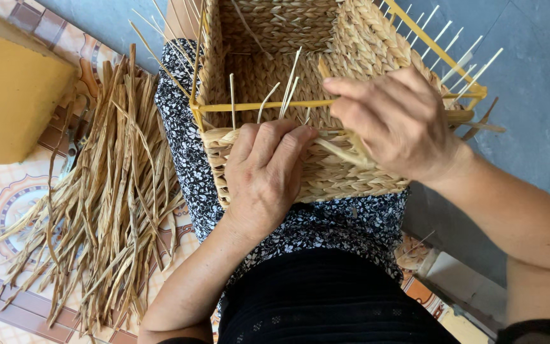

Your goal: The person sits on the floor weaving dried water hyacinth strands around the rim of a basket held on a yellow frame, tucking and tightening the strands by hand. They use scissors to trim excess strand ends and continue weaving new strands along the basket rim.

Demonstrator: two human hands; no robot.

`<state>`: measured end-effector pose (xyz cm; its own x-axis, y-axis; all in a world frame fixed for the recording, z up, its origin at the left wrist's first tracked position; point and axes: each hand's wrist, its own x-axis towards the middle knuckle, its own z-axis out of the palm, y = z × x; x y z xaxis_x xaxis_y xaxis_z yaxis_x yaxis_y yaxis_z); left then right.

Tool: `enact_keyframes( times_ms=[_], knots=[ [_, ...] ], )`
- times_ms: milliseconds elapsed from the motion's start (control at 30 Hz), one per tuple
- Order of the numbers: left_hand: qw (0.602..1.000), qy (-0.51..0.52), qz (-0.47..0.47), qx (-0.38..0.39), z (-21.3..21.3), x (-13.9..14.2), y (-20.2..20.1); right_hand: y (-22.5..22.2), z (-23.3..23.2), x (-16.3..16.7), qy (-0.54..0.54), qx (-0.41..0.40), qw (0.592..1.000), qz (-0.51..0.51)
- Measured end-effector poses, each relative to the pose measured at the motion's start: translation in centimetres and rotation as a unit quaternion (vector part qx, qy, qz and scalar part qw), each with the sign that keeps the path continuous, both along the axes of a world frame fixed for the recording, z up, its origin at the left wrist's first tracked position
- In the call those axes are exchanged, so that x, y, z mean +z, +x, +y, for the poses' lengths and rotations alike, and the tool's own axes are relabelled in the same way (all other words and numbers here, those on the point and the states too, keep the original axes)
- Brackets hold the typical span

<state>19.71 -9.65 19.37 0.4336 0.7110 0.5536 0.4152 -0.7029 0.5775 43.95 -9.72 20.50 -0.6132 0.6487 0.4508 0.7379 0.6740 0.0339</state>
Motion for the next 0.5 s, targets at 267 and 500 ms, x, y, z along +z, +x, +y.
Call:
enact_keyframes(
  times_ms=[267, 500],
  knots=[
    [1.0, -0.011, 0.005, -0.004, 0.0, 0.2, -0.1, -1.2, 1.7, 5.5, -0.224, 0.017, 0.974, 0.027],
    [1.0, -0.013, 0.011, -0.001, -0.1, 0.3, -0.2, -0.1, 3.3, 6.2, -0.462, -0.033, 0.886, -0.022]
  ],
)
